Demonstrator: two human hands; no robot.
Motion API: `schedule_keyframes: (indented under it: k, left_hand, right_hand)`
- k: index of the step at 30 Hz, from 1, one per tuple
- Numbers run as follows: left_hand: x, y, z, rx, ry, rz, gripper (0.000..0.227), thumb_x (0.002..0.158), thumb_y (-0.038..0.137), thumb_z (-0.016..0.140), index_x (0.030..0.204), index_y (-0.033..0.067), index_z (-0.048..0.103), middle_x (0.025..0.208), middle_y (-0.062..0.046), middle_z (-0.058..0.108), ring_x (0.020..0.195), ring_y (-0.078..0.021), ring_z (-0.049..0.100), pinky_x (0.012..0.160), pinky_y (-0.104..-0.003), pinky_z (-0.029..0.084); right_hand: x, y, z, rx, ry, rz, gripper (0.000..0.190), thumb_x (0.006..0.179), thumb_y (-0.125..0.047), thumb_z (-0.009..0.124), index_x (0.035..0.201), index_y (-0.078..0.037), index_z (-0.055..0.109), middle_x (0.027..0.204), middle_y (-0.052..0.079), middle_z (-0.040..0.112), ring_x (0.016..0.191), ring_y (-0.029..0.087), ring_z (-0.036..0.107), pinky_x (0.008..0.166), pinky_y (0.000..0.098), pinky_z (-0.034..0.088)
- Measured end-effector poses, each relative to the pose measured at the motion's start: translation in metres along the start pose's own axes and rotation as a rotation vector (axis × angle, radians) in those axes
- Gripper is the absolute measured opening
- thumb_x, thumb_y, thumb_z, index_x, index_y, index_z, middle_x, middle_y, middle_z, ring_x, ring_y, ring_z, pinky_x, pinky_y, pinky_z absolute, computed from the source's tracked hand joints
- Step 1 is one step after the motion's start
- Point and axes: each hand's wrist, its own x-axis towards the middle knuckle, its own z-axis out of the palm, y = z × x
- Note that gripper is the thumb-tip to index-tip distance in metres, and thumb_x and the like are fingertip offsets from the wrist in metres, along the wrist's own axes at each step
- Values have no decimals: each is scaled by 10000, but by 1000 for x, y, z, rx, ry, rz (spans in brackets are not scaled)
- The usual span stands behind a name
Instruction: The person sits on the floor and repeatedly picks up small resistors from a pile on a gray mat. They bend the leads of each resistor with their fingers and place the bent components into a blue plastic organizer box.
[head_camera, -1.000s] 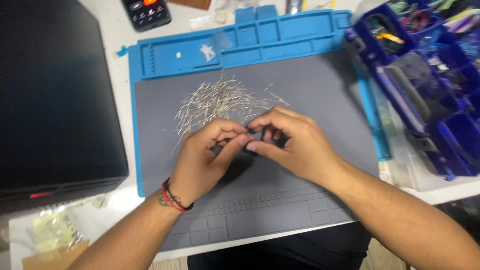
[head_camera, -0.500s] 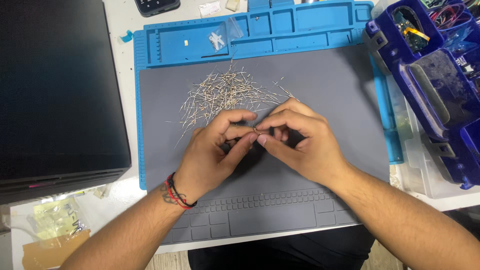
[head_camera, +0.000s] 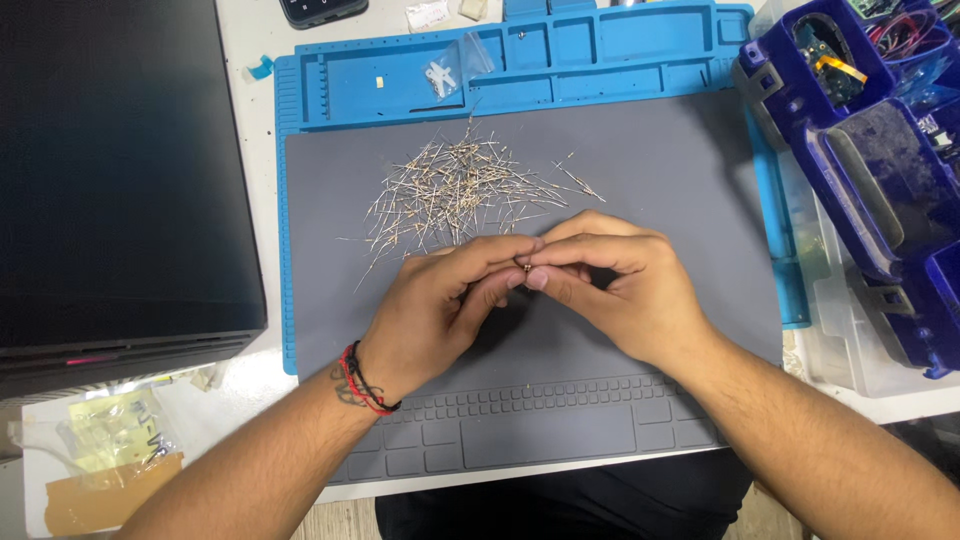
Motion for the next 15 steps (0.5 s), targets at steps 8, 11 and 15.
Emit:
schedule_keyframes:
  k: [8, 11, 15]
  left_hand:
    - [-1, 8, -1, -9, -57, -92, 309, 1050, 152, 576, 1357, 146, 552, 794, 60, 725, 656, -112, 607, 738, -248, 516]
    - [2, 15, -1, 2, -80, -97, 316, 1041, 183, 568, 1349, 119, 535, 954, 39, 813, 910, -116, 805, 888, -254, 559]
    - [1, 11, 1, 108, -68, -22, 316, 1004, 172, 645, 1307, 105, 585, 849, 57, 755, 634, -135, 600, 670, -262, 514]
  right_hand:
    - [-1, -6, -3, 218, -70, 35, 75, 937, -8, 718, 981, -67, 706, 883, 47, 575, 736, 119, 677, 700, 214, 546]
    - [-2, 4, -10, 222, -32, -57, 20, 995, -77, 642, 978, -71, 633, 938, 63, 593, 839, 134, 559, 769, 247, 449]
    - [-1, -17, -35, 142, 105, -129, 49, 975, -80, 671, 970, -72, 623, 944, 70, 572, 749, 104, 543, 658, 210, 446]
